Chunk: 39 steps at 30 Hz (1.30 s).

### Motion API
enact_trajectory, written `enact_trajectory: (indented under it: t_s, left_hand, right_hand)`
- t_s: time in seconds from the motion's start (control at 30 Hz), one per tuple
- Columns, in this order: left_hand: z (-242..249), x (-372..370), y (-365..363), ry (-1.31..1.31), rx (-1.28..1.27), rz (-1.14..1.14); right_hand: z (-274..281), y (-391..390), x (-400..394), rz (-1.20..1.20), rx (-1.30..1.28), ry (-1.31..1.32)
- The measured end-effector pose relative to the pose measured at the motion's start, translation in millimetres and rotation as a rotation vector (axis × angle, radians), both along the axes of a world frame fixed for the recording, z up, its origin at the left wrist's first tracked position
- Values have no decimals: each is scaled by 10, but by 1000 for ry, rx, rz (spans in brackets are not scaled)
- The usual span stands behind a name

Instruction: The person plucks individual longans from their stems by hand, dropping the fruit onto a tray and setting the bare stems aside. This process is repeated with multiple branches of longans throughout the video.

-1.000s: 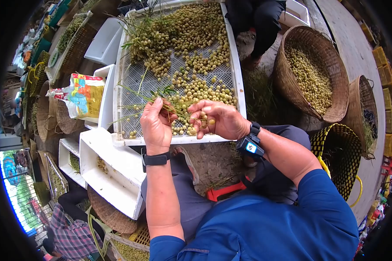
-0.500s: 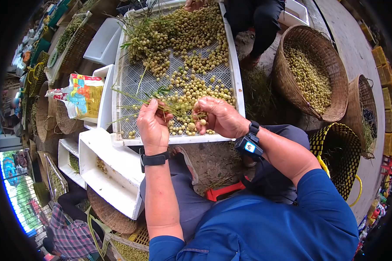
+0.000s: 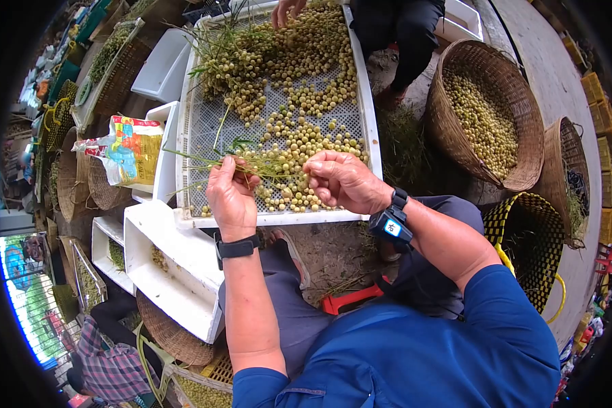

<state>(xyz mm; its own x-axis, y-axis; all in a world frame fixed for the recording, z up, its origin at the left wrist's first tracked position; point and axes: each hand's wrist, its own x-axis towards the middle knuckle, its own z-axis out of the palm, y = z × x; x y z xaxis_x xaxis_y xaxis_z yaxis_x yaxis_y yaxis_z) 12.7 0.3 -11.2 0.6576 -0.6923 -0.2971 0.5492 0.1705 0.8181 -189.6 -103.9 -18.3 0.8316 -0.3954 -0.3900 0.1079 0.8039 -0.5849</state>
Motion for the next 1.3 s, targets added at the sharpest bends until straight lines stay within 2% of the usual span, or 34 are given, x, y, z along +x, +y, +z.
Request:
enact_trajectory:
  t_s: [0.07, 0.27, 0.4, 0.5, 0.73, 0.8, 0.87, 0.97, 1.03, 1.07, 1.1, 1.17, 1.2, 1.27, 1.3]
  left_hand:
    - [-12, 47, 18, -1, -16, 76]
    - [-5, 16, 3, 88, -36, 71]
    - [29, -25, -4, 49, -15, 48]
    - [11, -61, -21, -18, -16, 16]
    - [-39, 170, 35, -96, -87, 68]
    - [-3, 298, 94, -35, -105, 179]
    - [-1, 343, 131, -34, -98, 218]
    - [28, 220, 86, -118, 98, 79]
    - [-44, -34, 2, -330, 308, -109]
    - [-165, -146, -33, -438, 369, -201]
    - [-252, -263, -60, -542, 467, -298]
    - [-459, -456, -50, -722, 430, -467]
    - [-472, -570, -72, -765, 321, -509]
    - [-434, -577, -61, -883, 287, -744]
    - [-403, -524, -55, -883, 288, -741]
  right_hand:
    - [15, -43, -42, -34, 22, -37]
    - [-58, 81, 21, 2, 29, -69]
    - [-36, 187, 92, 113, -18, 12]
    - [-73, 254, 134, 143, -185, 71]
    - [13, 194, 68, 352, -169, 95]
    - [41, 162, 38, 385, -215, 132]
    - [-71, 3, 15, 333, -413, 176]
    - [-230, -223, -71, 306, -1519, 452]
    - [-53, -247, -57, 238, -1429, 465]
    - [65, -237, -27, 180, -1330, 480]
    - [177, -223, 0, 161, -1127, 448]
    - [-110, -204, 51, 79, -1153, 433]
    - [-140, -169, 89, 30, -1164, 436]
    - [-107, -139, 91, 39, -1126, 487]
    - [-79, -148, 79, 21, -1117, 513]
